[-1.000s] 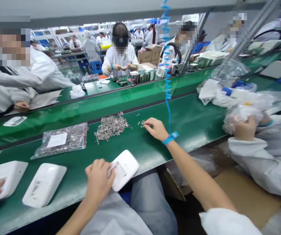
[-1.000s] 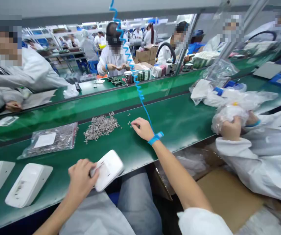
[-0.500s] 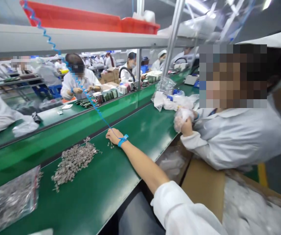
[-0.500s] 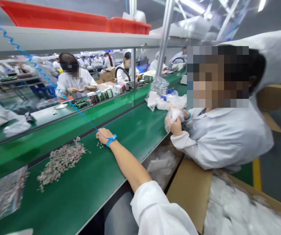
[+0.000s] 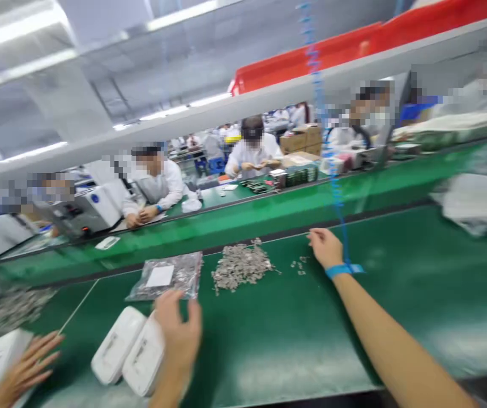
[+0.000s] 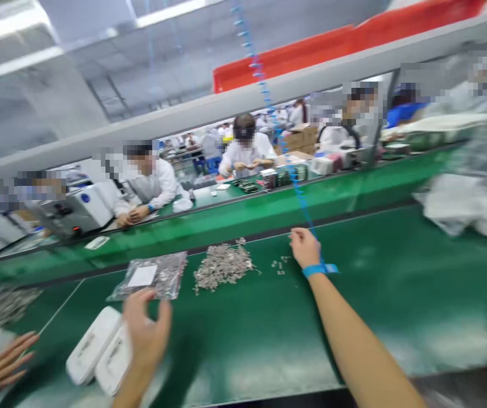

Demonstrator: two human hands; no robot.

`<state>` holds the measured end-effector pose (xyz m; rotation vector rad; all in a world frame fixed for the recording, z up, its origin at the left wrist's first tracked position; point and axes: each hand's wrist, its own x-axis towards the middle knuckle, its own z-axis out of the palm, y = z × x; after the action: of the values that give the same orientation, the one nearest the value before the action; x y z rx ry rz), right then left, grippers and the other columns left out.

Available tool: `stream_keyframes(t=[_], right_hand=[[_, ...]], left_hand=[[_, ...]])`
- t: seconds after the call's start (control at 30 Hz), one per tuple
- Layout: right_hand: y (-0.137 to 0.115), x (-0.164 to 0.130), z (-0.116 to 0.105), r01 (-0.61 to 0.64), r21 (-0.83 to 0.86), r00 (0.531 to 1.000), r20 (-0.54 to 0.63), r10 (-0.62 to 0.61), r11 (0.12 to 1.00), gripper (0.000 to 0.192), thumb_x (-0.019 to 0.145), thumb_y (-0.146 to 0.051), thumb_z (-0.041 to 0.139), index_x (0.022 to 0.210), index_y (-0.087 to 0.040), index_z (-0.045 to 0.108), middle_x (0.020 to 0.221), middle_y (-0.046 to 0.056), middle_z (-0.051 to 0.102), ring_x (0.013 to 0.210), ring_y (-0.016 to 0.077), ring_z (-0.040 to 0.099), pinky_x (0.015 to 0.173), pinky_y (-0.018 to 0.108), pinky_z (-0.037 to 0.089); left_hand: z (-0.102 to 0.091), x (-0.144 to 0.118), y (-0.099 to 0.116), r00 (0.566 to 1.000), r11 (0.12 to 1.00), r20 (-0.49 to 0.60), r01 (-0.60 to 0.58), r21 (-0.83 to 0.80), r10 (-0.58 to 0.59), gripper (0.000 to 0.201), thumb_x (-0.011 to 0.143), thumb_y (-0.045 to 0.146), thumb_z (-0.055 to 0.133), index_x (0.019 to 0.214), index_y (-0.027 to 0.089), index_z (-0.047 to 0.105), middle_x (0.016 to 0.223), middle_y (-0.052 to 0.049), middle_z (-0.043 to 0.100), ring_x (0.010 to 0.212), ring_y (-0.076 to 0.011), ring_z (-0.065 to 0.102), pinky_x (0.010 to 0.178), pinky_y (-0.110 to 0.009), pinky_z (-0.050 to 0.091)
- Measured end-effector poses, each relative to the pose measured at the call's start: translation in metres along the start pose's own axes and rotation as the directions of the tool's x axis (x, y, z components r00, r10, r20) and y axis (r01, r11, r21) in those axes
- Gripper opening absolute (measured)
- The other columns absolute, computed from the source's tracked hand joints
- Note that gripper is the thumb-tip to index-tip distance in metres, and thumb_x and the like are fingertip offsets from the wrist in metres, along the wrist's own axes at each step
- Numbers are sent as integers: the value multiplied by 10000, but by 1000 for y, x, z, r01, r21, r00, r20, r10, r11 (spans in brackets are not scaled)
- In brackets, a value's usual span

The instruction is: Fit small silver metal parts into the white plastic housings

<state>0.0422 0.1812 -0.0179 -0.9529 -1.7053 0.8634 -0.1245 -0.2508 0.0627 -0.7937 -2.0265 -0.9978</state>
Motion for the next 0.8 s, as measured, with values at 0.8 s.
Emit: stream_keyframes(t=[0.8], right_hand=[[-26, -55, 3, 176, 98, 942, 273, -196, 980, 376, 762, -589, 716, 859, -233, 789, 925, 91, 769, 854, 284, 722, 819, 447, 598]], left_hand=[[234, -64, 164, 926, 950, 328, -87, -301, 188, 72, 898, 202, 589, 827, 194, 582, 800, -36, 665, 798, -187, 623, 730, -344, 383]])
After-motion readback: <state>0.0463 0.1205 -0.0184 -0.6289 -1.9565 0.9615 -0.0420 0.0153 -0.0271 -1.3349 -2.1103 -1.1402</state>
